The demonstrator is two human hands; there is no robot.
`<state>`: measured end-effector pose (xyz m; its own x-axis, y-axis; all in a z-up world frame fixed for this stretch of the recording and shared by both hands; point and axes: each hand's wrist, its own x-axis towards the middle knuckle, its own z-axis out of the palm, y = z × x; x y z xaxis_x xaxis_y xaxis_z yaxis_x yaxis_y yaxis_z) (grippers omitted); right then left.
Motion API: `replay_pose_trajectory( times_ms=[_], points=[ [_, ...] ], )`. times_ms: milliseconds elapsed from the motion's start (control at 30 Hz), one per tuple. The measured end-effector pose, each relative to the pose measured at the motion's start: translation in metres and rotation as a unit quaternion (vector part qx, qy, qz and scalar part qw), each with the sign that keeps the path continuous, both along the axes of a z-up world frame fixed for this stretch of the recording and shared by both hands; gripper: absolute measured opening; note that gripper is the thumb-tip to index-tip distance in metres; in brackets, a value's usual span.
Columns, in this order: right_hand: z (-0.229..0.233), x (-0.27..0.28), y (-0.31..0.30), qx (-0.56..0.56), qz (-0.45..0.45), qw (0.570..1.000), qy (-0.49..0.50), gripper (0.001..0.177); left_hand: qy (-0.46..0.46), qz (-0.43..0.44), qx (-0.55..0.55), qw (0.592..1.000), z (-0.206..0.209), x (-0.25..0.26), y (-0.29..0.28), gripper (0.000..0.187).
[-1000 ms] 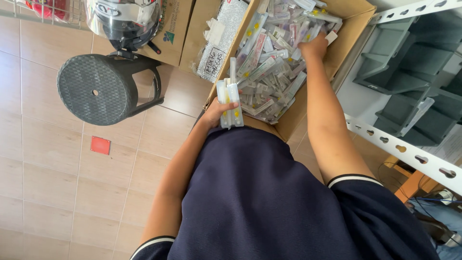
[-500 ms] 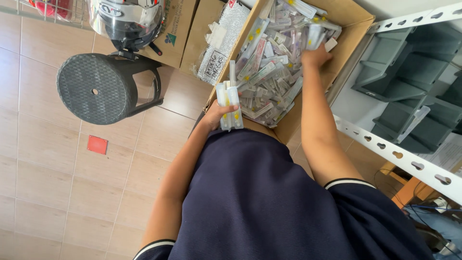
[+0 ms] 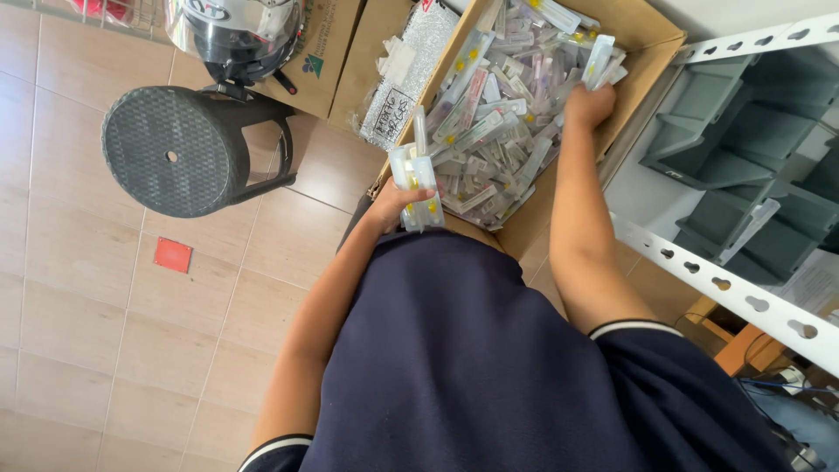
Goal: The person sorts small, individually wrapped medical items from a large cardboard box. They pick up handfuls of the items, transfer them to a shelf, and arrange them into smaller boxes and plastic bins. The person also handles a small box of alcohol pads and places it on the shelf among other medical supplies.
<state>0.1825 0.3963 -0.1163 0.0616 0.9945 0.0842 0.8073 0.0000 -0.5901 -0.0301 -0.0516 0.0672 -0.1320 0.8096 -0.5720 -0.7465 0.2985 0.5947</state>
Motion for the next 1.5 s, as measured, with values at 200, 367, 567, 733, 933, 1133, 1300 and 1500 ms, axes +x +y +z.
replay_pose_trajectory(
  times_ms=[200, 367, 567, 733, 933, 1133, 1300, 1500],
  points=[
    [0.214, -0.048, -0.177, -0.200, 0.160, 0.907, 0.333, 0.060, 0.047, 0.020, 0.006, 0.999, -0.018, 0.006, 0.010, 0.051],
    [0.201, -0.027, -0.248, -0.336, 0.276, 0.866, 0.248, 0.044, 0.067, 0.006, 0.032, 0.997, -0.024, 0.003, 0.039, 0.053],
    [0.191, -0.050, -0.237, -0.280, 0.277, 0.896, 0.204, 0.052, 0.055, 0.038, 0.008, 0.998, -0.034, -0.006, 0.029, 0.053],
    [0.127, -0.103, -0.203, -0.240, 0.258, 0.908, 0.228, 0.051, 0.060, 0.072, 0.046, 0.995, 0.000, -0.017, 0.004, 0.054],
    [0.098, -0.158, -0.217, -0.147, 0.327, 0.934, 0.001, 0.054, 0.052, 0.097, 0.022, 0.994, 0.001, -0.021, -0.024, 0.055],
    [0.075, -0.155, -0.271, -0.308, 0.139, 0.941, 0.024, 0.057, 0.046, 0.153, 0.005, 0.987, 0.002, -0.026, -0.048, 0.058],
    [0.092, -0.166, -0.294, -0.282, 0.112, 0.953, 0.026, 0.053, 0.005, 0.152, 0.021, 0.988, 0.004, -0.023, -0.054, 0.056],
    [0.089, -0.160, -0.260, -0.372, 0.056, 0.915, 0.142, 0.044, 0.040, 0.115, 0.028, 0.992, -0.007, -0.020, -0.048, 0.056]
  ],
)
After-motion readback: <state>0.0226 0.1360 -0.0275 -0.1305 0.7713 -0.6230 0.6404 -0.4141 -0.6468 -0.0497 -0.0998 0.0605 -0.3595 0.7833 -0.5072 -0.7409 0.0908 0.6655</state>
